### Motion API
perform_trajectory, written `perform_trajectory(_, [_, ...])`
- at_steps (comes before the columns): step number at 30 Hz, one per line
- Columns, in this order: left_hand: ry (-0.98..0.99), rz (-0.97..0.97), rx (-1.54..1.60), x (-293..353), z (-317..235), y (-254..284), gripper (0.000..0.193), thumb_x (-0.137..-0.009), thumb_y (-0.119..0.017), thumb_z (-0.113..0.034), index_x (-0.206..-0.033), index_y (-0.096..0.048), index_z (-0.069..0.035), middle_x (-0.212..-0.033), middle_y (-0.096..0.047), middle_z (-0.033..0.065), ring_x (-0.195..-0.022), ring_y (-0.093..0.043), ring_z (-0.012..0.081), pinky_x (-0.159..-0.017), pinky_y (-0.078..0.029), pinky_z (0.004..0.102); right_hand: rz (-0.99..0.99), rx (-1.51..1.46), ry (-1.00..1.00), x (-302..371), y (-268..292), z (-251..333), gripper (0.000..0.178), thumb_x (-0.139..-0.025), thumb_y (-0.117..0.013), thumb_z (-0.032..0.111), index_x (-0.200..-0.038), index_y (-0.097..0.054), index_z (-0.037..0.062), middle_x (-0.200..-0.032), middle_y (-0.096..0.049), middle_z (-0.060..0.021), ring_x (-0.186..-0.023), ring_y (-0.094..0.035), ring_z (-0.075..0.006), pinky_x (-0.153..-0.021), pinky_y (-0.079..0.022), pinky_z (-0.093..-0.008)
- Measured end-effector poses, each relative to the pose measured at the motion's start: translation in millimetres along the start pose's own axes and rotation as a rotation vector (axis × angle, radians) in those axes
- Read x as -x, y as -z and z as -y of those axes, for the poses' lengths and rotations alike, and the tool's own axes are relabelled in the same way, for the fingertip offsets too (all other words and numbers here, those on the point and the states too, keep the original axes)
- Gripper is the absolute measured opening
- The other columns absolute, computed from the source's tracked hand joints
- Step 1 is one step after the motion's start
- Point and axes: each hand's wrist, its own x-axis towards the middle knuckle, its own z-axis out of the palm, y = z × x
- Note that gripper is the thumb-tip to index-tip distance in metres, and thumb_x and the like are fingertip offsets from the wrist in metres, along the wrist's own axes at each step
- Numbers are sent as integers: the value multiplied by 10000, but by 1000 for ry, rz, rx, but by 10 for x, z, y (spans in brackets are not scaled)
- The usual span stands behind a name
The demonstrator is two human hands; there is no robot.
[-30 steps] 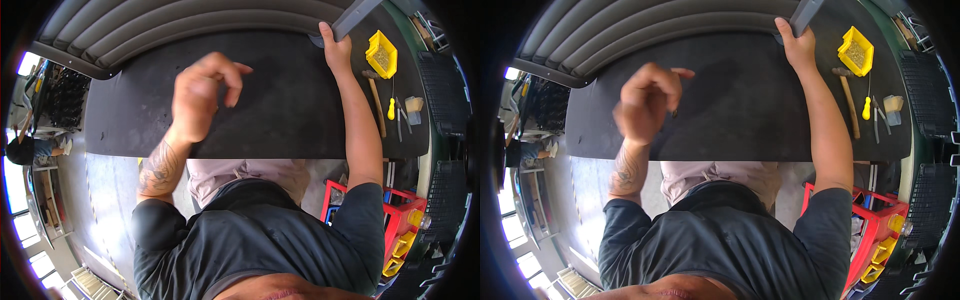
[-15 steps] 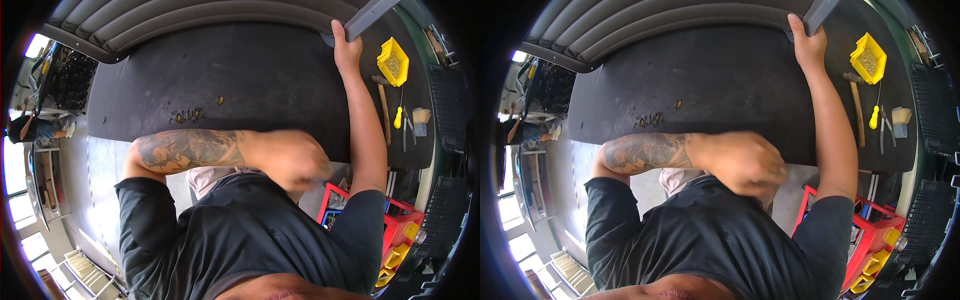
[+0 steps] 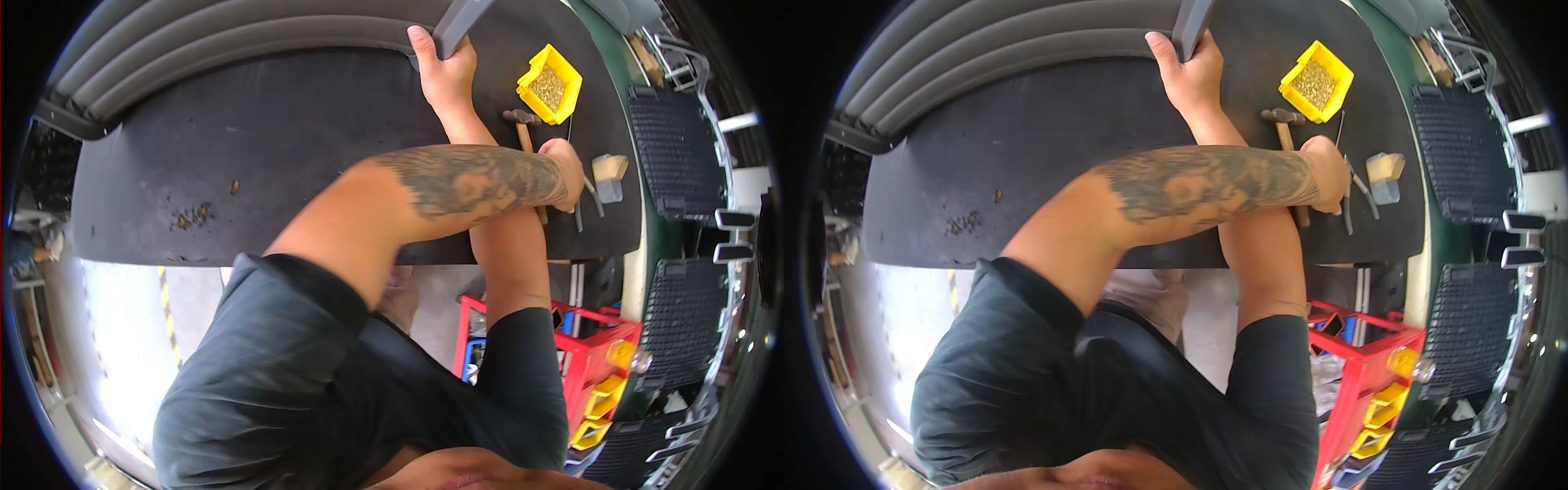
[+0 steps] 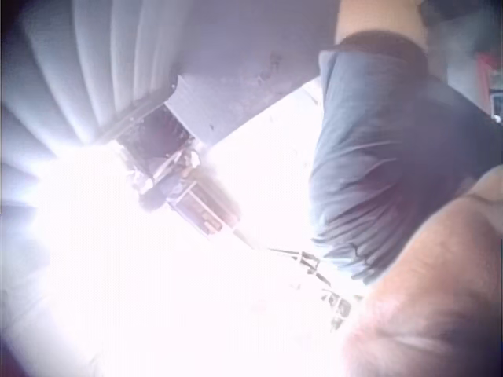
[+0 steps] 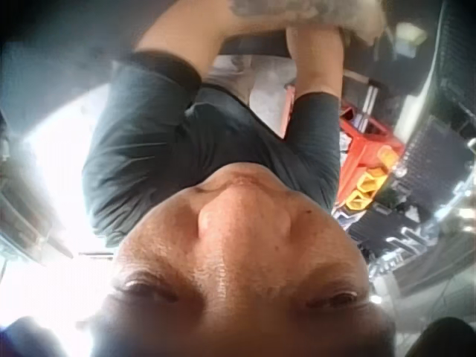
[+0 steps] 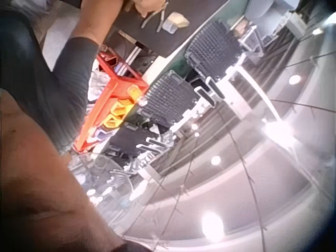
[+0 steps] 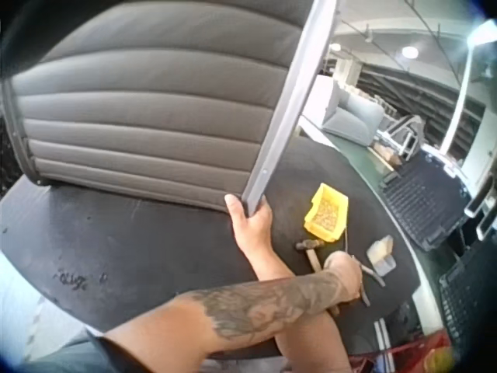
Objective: The recorder attaches a metal trim to the edge of an upholstered office chair using a hammer and small nails.
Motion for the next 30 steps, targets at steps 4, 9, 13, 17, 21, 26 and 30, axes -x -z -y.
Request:
perform_trajectory(4, [69, 16, 98, -257, 161, -21, 374, -941, -676, -255, -1284, -792, -159, -1263, -779, 35, -1179, -740, 254, -898, -598, 486, -31, -70, 155, -20, 1, -65, 436, -930, -859, 394, -1010, -665, 11, -879, -712, -45, -820, -653, -142, -770, -539, -321])
perform_trajectory(9, [127, 56, 863, -54, 471, 141, 289, -962, -629, -231, -1127, -752, -28, -1109, -782, 156, -998, -769, 282, -808, -596, 471, 117, -142, 94, -11, 2, 54, 387, -911, -872, 224, -1116, -650, -18, -1004, -713, -46, -916, -651, -137, -864, -532, -317])
perform_trajectory(13, [-58, -268, 1063, 960, 217, 162, 386, -955, -598, -166, -1299, -634, 4, -1035, -769, 217, -968, -761, 364, -807, -581, 510, 1, 23, 137, 99, 154, 50, 621, -896, -869, 143, -1362, -497, -33, -1273, -626, -129, -1153, -617, -218, -1044, -482, -370])
perform_trajectory(17, [-349, -581, 834, 2342, 604, -272, 449, -969, -600, -157, -1377, -536, 19, -1043, -725, 301, -952, -724, 474, -873, -554, 548, -36, -61, 147, 139, -142, 18, 646, -886, -882, 151, -1360, -487, -38, -1280, -603, -137, -1167, -603, -245, -1055, -477, -393])
perform_trajectory(21, [-278, -433, 593, 3580, 1138, -262, 244, -984, -667, -199, -1151, -645, -23, -749, -688, 201, -729, -683, 442, -662, -537, 538, -115, 105, 122, 117, -161, 63, 631, -883, -886, 142, -1341, -496, -49, -1264, -617, -142, -1165, -615, -241, -1055, -483, -394])
perform_trajectory(26, [-35, -577, 288, 4109, 1788, 36, 208, -955, -704, -172, -1098, -639, -36, -731, -664, 201, -717, -662, 454, -649, -504, 529, -220, -5, 46, 136, -334, 199, 573, -879, -898, 118, -1310, -563, -56, -1272, -630, -117, -1133, -623, -202, -1010, -509, -356])
perform_trajectory(30, [-13, -738, 226, 4091, 2340, 172, 187, -914, -719, -103, -1055, -660, 5, -878, -675, 233, -850, -672, 443, -735, -508, 508, -163, 372, -32, 108, -148, 97, 478, -883, -895, 103, -1233, -596, -23, -1150, -656, -65, -1026, -635, -169, -954, -512, -309])
